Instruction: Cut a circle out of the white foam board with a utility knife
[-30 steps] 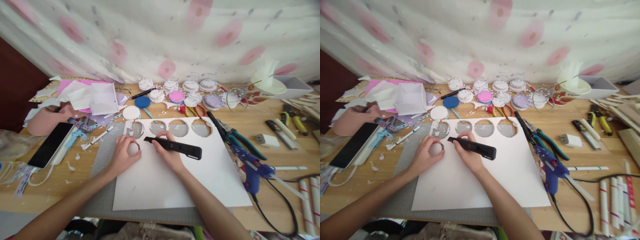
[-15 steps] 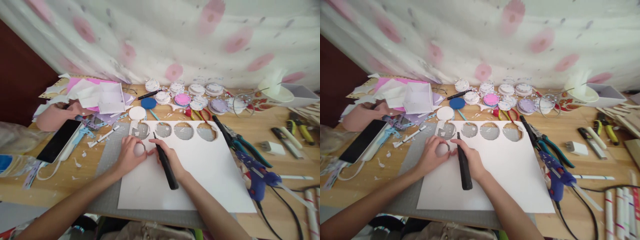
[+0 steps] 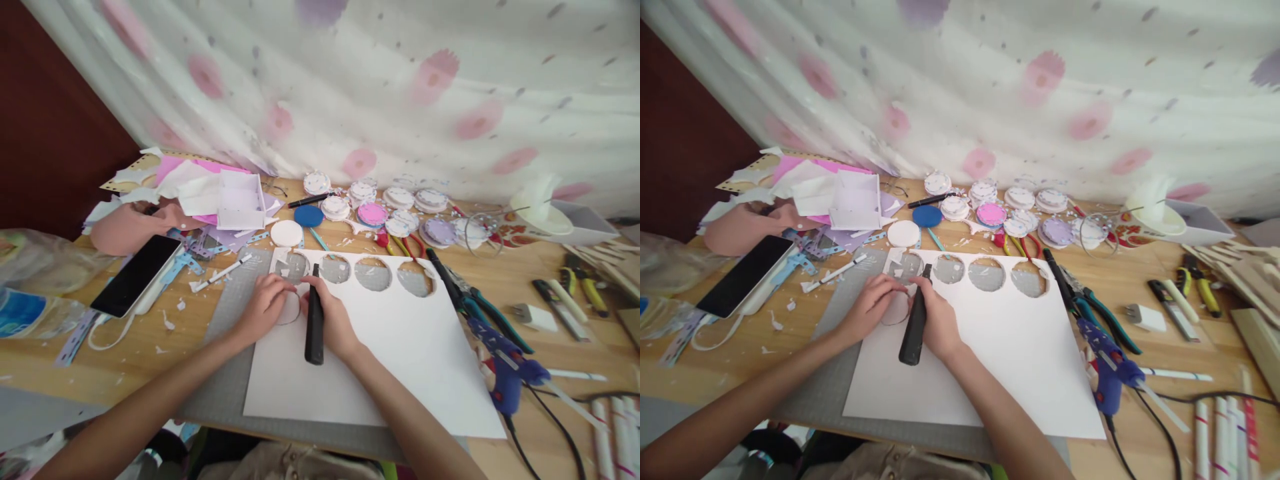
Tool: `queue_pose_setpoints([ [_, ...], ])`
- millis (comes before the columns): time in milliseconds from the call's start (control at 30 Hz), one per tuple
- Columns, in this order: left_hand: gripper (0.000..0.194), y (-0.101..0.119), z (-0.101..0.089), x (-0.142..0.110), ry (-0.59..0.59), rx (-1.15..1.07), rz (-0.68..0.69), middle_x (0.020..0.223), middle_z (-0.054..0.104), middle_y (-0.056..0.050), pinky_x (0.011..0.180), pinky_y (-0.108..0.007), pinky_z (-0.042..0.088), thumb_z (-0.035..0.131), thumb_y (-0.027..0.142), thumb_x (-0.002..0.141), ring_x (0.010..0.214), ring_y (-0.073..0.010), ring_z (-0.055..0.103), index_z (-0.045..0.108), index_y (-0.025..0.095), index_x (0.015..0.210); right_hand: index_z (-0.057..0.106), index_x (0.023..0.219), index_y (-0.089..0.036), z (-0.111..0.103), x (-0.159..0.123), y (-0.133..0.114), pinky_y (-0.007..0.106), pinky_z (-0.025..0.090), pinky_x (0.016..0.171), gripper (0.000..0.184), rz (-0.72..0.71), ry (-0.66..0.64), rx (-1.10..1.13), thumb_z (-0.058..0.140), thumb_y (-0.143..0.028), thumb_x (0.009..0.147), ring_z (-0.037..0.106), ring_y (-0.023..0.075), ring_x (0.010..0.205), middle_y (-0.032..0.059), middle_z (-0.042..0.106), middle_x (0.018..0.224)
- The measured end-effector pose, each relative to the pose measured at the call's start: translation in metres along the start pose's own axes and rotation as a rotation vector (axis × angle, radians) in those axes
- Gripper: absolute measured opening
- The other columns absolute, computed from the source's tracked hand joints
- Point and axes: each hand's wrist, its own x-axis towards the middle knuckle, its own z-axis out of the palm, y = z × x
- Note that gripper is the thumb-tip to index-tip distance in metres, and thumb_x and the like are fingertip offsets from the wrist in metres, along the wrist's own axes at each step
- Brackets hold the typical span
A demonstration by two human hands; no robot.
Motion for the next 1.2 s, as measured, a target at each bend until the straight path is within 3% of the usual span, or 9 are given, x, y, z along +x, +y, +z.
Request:
queue_pose_setpoints([
  [167,0.03,-0.005,-0.017,0.004,-0.059,-0.152,-0.03,0.104,0.065,-0.007,0.096,-0.038,0.042,0.04,0.024,0.091,0.105,-0.021,0.057,0.068,0.019,0.101,0.046,0.124,-0.029,0.011,-0.002,-0.001,0.028,0.048,0.074,0.035,0.005,0.068,-0.112,0.046,-0.023,0.089,0.064,0.0182,0.081,0.0001,0.064,0.093],
  [333,0.029,-0.009,-0.049,-0.004,0.119,-0.55,-0.444,0.116,0.065,-0.008,0.106,-0.04,0.039,0.06,0.031,0.081,0.116,-0.0243,0.056,0.064,0.018,0.108,0.048,0.122,-0.028,0.014,-0.007,0.007,0.027,0.047,0.076,0.038,-0.034,0.095,-0.023,0.046,-0.017,0.085,0.062,0.016,0.079,-0.0008,0.064,0.091],
  [433,0.037,-0.011,-0.066,-0.012,0.01,-0.807,-0.689,0.111,0.067,-0.012,0.102,-0.042,0.045,0.069,0.03,0.075,0.113,-0.0264,0.059,0.063,0.014,0.107,0.049,0.12,-0.027,0.013,-0.006,0.008,0.026,0.047,0.076,0.034,-0.026,0.111,0.029,0.047,-0.019,0.086,0.061,0.0152,0.077,-0.0008,0.063,0.09],
  [500,0.037,-0.013,-0.071,-0.015,-0.105,-0.917,-0.762,0.109,0.068,-0.014,0.1,-0.041,0.048,0.071,0.028,0.075,0.109,-0.0259,0.062,0.064,0.012,0.107,0.049,0.118,-0.027,0.012,-0.004,0.007,0.026,0.047,0.074,0.031,0.0,0.115,0.06,0.048,-0.022,0.088,0.061,0.0148,0.074,-0.001,0.063,0.088],
  [733,0.025,-0.024,-0.067,-0.004,-0.23,-0.952,-0.763,0.091,0.071,-0.008,0.085,-0.027,0.053,0.073,0.024,0.075,0.079,-0.0137,0.065,0.069,0.012,0.097,0.045,0.118,-0.025,0.0,0.001,-0.011,0.024,0.048,0.068,0.03,0.011,0.139,0.156,0.05,-0.023,0.088,0.061,0.0128,0.069,-0.0022,0.063,0.081],
  [933,0.042,-0.019,-0.062,0.007,-0.395,-0.821,-0.522,0.12,0.066,-0.005,0.087,-0.029,0.05,0.075,0.027,0.074,0.11,-0.0222,0.06,0.063,0.023,0.114,0.045,0.117,-0.027,0.0,0.0,-0.023,0.024,0.049,0.069,0.028,-0.029,0.198,0.146,0.051,-0.023,0.09,0.061,0.012,0.07,-0.0015,0.062,0.085],
  [1067,0.043,-0.025,-0.053,0.013,-0.397,-0.844,-0.44,0.112,0.07,-0.008,0.09,-0.034,0.049,0.077,0.027,0.071,0.103,-0.024,0.064,0.066,0.017,0.111,0.047,0.118,-0.027,0.007,0.001,-0.028,0.026,0.05,0.073,0.028,-0.038,0.226,0.083,0.049,-0.022,0.091,0.061,0.0129,0.074,0.0,0.062,0.089],
  [1200,0.041,-0.033,-0.047,0.012,-0.424,-0.938,-0.451,0.101,0.073,-0.01,0.081,-0.033,0.051,0.078,0.028,0.068,0.091,-0.0238,0.067,0.069,0.013,0.105,0.048,0.118,-0.027,0.016,0.0,-0.024,0.028,0.051,0.074,0.03,-0.013,0.248,0.012,0.054,-0.025,0.089,0.063,0.0148,0.075,0.0011,0.063,0.09],
])
